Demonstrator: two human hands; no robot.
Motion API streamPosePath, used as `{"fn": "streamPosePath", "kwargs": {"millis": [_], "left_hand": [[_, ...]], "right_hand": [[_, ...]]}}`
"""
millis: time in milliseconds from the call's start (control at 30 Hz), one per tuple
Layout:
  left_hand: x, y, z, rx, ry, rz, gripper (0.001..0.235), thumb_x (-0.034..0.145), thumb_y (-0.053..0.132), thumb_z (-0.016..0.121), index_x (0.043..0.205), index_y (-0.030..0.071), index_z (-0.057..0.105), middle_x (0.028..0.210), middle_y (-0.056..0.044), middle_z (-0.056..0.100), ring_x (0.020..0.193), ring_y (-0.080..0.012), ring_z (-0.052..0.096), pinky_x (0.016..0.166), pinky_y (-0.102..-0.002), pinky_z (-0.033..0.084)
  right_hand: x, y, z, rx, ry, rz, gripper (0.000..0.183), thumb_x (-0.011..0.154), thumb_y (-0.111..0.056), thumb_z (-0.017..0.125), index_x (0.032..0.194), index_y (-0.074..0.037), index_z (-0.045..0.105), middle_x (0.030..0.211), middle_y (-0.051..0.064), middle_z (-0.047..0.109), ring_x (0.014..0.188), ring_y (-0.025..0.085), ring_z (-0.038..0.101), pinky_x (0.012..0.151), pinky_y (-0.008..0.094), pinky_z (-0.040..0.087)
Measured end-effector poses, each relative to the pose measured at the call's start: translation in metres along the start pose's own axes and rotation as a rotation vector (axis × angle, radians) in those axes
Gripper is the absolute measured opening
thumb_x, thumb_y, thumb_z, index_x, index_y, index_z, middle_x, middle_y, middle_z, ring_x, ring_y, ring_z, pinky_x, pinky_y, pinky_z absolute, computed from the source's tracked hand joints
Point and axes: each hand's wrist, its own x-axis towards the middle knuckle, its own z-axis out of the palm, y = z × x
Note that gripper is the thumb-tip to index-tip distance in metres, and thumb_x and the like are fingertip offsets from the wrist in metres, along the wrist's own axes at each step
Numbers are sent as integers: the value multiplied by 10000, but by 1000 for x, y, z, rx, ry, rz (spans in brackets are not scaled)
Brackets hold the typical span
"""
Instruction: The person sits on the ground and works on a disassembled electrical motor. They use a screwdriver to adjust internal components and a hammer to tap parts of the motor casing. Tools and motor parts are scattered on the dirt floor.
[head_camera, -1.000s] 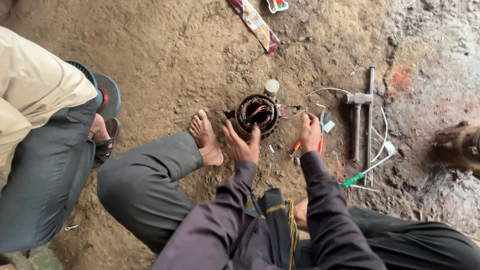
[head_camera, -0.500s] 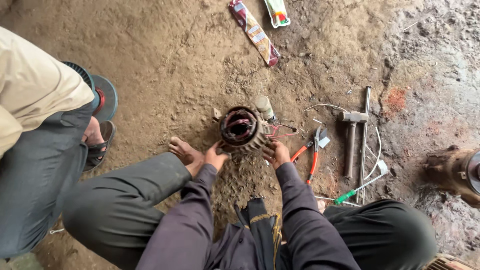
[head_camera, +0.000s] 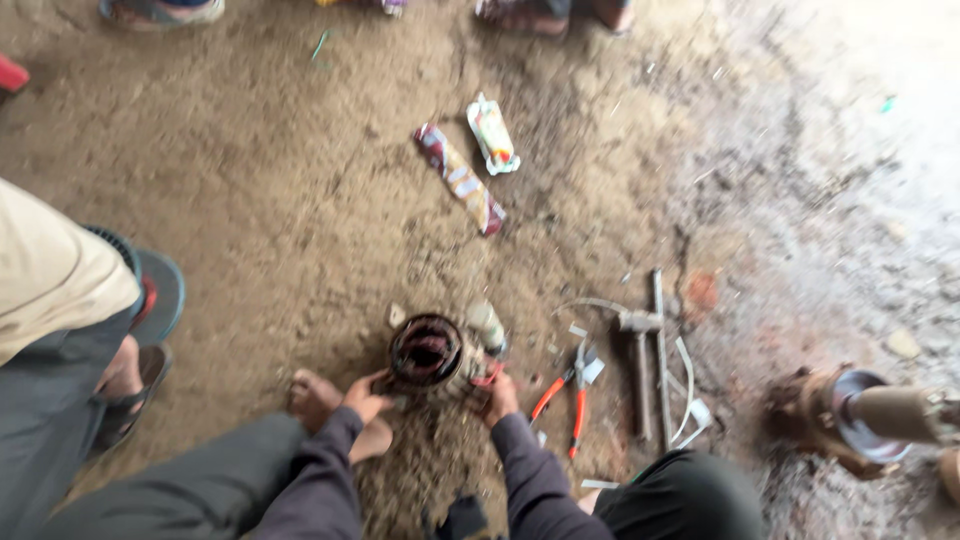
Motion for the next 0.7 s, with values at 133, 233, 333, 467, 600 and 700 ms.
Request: {"fn": "streamPosePath", "kwargs": {"millis": [133, 233, 333, 467, 600, 700], "left_hand": [[6, 4, -7, 110, -48, 28, 780, 725, -154, 746, 1455, 39, 554, 1305, -108, 727, 1209, -198, 647, 1042, -306, 490], [8, 3, -8, -82, -148, 37, 770, 711, -167, 701, 1445, 21, 565, 1319, -119, 723, 1211, -207, 651, 1028, -313, 489], [18, 15, -5, 7, -98, 136, 805, 718, -94, 734, 1475, 70, 516, 1377, -123, 659, 1233, -246, 630, 1005, -340, 499], [-14, 39, -9, 562, 256, 42, 901, 739, 27, 800, 1545, 153, 418, 1479, -133, 536, 1256, -316, 587, 958, -381, 497], [-59, 100, 27, 697, 728, 287, 663, 802, 76, 683, 1439, 176, 529, 1450, -112, 578, 1146, -294, 648, 909, -371, 537], [-66, 145, 61, 723, 613, 88, 329, 980, 390, 554, 1269, 289, 675, 1304, 20, 719, 1086, -236, 709, 925, -382, 557]], "right_hand": [[-9, -18, 16, -18, -24, 98, 485, 914, -577, 557, 1141, -158, 649, 1061, 105, 681, 997, 336, 648, 915, 569, 502], [-21, -9, 21, 73, -109, 108, 459, 930, -544, 570, 1202, -179, 629, 1101, 104, 692, 1031, 338, 656, 934, 538, 497], [-24, -1, 19, 105, -30, -6, 354, 932, -460, 642, 1226, -264, 615, 1114, 52, 654, 1062, 293, 613, 973, 543, 467], [-18, 20, 13, 182, -92, -37, 431, 940, -501, 661, 1204, -160, 649, 1160, 51, 673, 1088, 269, 603, 966, 549, 476], [-5, 23, 11, 167, -60, -24, 355, 960, -468, 630, 1195, -206, 668, 1205, -4, 660, 1111, 222, 582, 985, 551, 446], [3, 27, 5, 192, -153, -76, 342, 961, -459, 613, 1217, -240, 675, 1208, -9, 658, 1106, 228, 590, 997, 557, 448]]}}
